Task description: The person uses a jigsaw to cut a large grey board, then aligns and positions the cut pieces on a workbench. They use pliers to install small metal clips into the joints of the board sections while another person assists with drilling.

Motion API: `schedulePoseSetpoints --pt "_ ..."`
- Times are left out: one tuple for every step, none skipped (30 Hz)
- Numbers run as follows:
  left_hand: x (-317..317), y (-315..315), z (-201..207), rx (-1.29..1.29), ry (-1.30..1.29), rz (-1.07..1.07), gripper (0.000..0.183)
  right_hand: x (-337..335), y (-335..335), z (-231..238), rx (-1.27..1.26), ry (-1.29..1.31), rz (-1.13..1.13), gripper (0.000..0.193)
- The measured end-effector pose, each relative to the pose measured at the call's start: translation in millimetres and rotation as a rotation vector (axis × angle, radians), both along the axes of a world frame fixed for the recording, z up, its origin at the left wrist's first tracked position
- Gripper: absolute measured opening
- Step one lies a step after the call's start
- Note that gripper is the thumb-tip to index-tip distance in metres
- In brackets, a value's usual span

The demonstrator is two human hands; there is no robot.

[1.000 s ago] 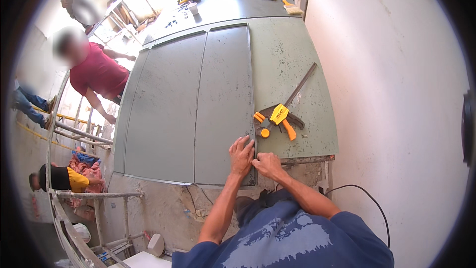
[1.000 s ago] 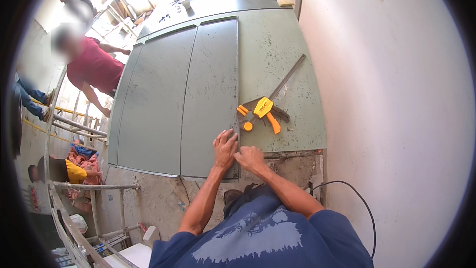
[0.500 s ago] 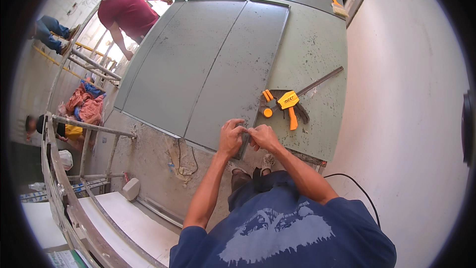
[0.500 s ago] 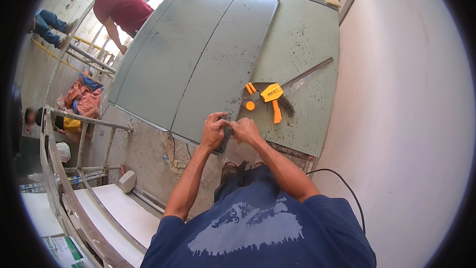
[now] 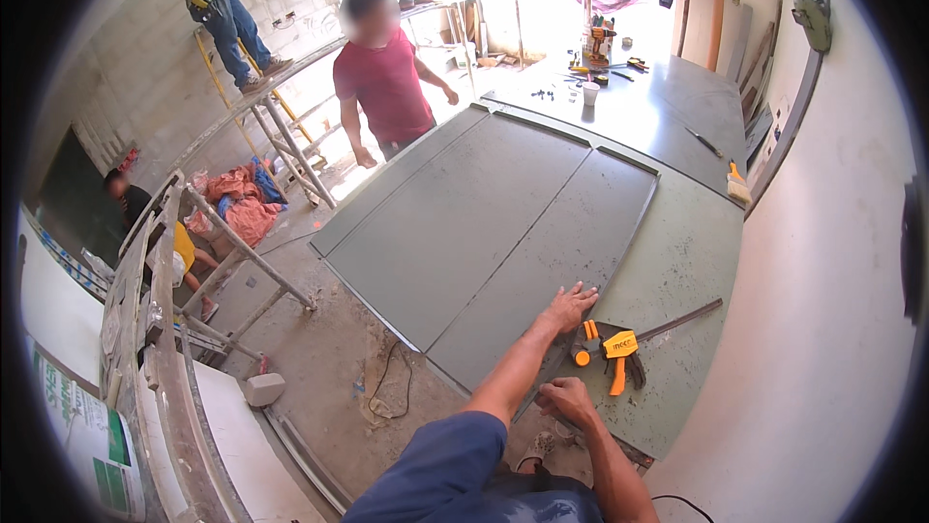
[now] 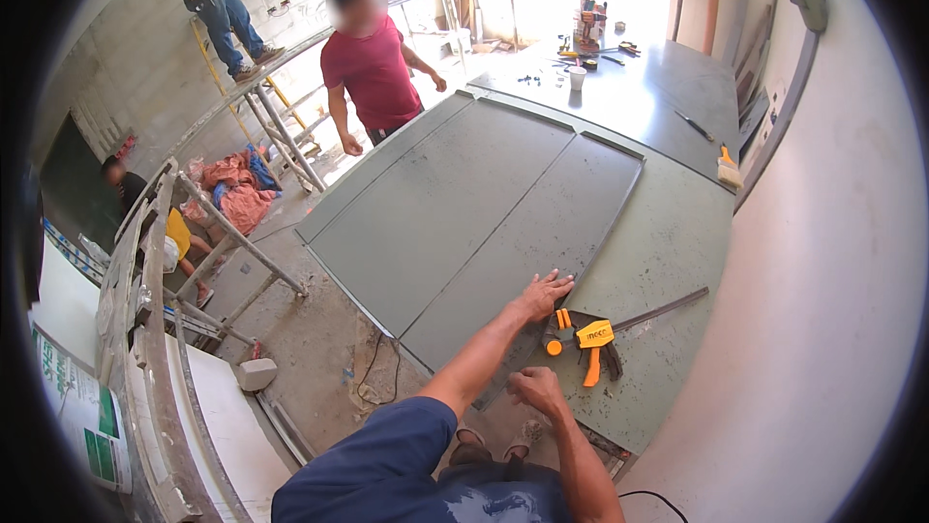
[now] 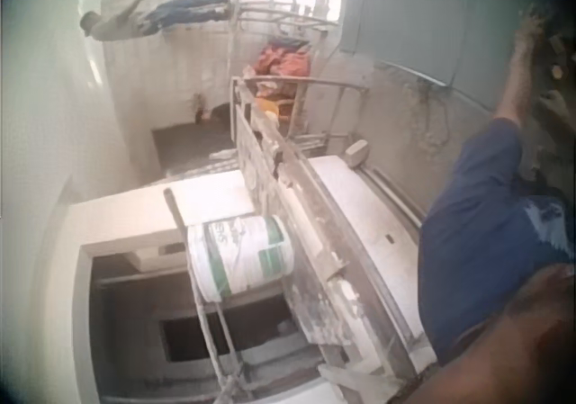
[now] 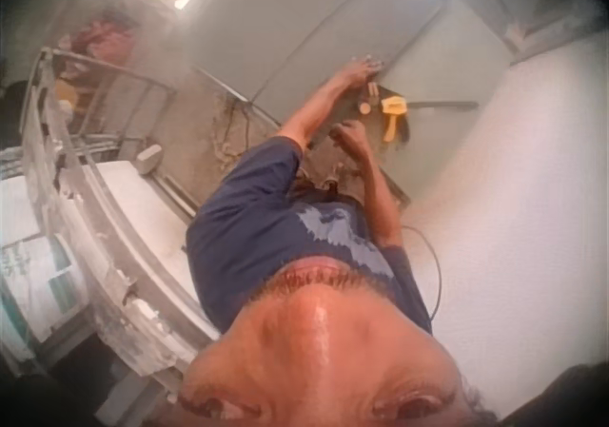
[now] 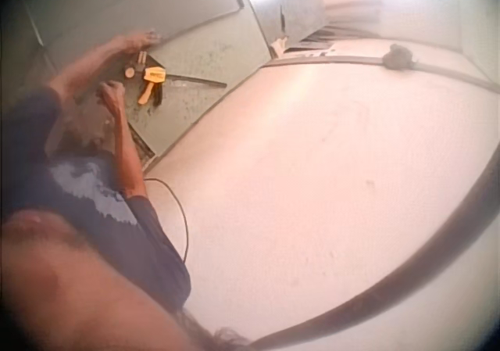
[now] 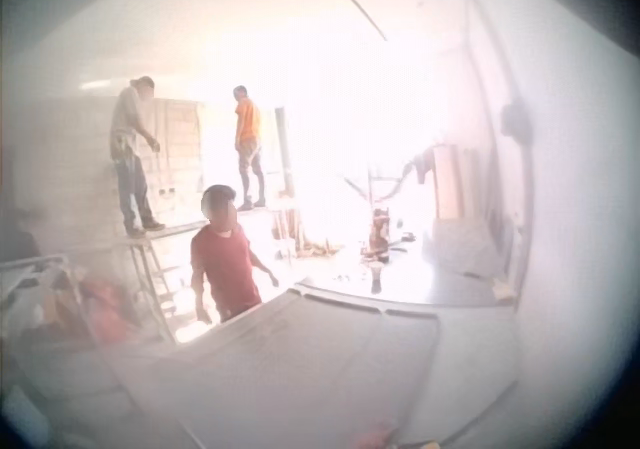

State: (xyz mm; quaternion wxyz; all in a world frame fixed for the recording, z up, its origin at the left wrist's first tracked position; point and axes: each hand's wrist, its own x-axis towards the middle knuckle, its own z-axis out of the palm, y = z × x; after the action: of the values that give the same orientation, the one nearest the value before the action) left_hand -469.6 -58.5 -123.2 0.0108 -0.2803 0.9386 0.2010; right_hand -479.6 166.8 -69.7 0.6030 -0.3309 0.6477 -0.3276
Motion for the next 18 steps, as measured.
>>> schedulePoseSetpoints --pt "-0.6 3.3 -2.5 0.017 0.008 -0.019 0.079 -1.3 -0.3 -4.4 -0.024 0.017 0.003 0.033" --pt "4.4 5.7 -10.9 0.026 0.099 -0.02 0.081 -2.5 -0.5 -6.5 -0.041 0.029 0.001 0.032" --pt "14.9 9.8 -19.9 0.039 0.096 -0.045 0.079 -1.5 0.0 -8.4 -0.059 0.041 0.003 0.032" --pt "25.7 10.5 -20.7 0.047 0.098 -0.075 0.078 -1.1 0.2 -10.6 -0.058 0.04 0.004 0.031" --pt "37.1 15.0 -20.7 0.041 0.095 -0.103 0.077 -1.4 1.4 -10.3 -0.042 0.029 0.003 0.03" --pt "50.9 19.5 -19.6 0.032 0.091 -0.128 0.075 -0.2 0.8 -8.2 -0.034 0.017 0.014 0.03" --pt "59.6 26.9 -14.1 0.009 0.087 -0.162 0.073 -4.2 -1.0 -6.8 -0.029 0.01 0.015 0.029" --pt "67.5 35.4 -9.0 -0.015 0.084 -0.194 0.071 -9.3 -2.5 -5.4 -0.022 0.009 0.012 0.029" --pt "81.9 44.8 -4.9 -0.021 0.072 -0.213 0.069 -8.4 -3.7 -4.2 -0.015 -0.001 0.019 0.029" --pt "94.7 53.4 -3.6 -0.028 0.064 -0.229 0.068 -7.8 -4.7 -4.4 -0.008 -0.007 0.028 0.029" --pt "105.5 62.5 -2.5 -0.034 0.057 -0.244 0.066 -8.5 -4.1 -6.7 -0.015 -0.023 0.011 0.029" --pt "118.2 71.4 -2.1 -0.027 0.088 -0.238 0.065 -8.9 -4.3 -9.4 -0.025 -0.042 0.001 0.03" --pt "131.1 81.7 -4.7 -0.017 0.121 -0.229 0.064 -8.6 -3.7 -13.1 -0.032 -0.059 -0.008 0.03" --pt "142.7 91.4 -6.8 -0.008 0.154 -0.22 0.063 -8.6 -3.4 -16.9 -0.039 -0.083 -0.009 0.03" --pt "153.0 99.5 -6.4 -0.01 0.158 -0.217 0.063 -9.5 -4.2 -19.4 -0.047 -0.107 -0.009 0.03" --pt "161.1 112.0 -9.1 -0.004 0.166 -0.214 0.062 -10.9 -0.7 -22.5 -0.046 -0.128 -0.011 0.03" --pt "167.9 123.6 -11.3 0.001 0.174 -0.21 0.062 -12.7 2.2 -25.4 -0.032 -0.126 -0.015 0.029" --pt "175.3 131.5 -7.3 0.013 0.17 -0.193 0.06 -13.0 0.6 -24.2 -0.024 -0.126 -0.016 0.029"
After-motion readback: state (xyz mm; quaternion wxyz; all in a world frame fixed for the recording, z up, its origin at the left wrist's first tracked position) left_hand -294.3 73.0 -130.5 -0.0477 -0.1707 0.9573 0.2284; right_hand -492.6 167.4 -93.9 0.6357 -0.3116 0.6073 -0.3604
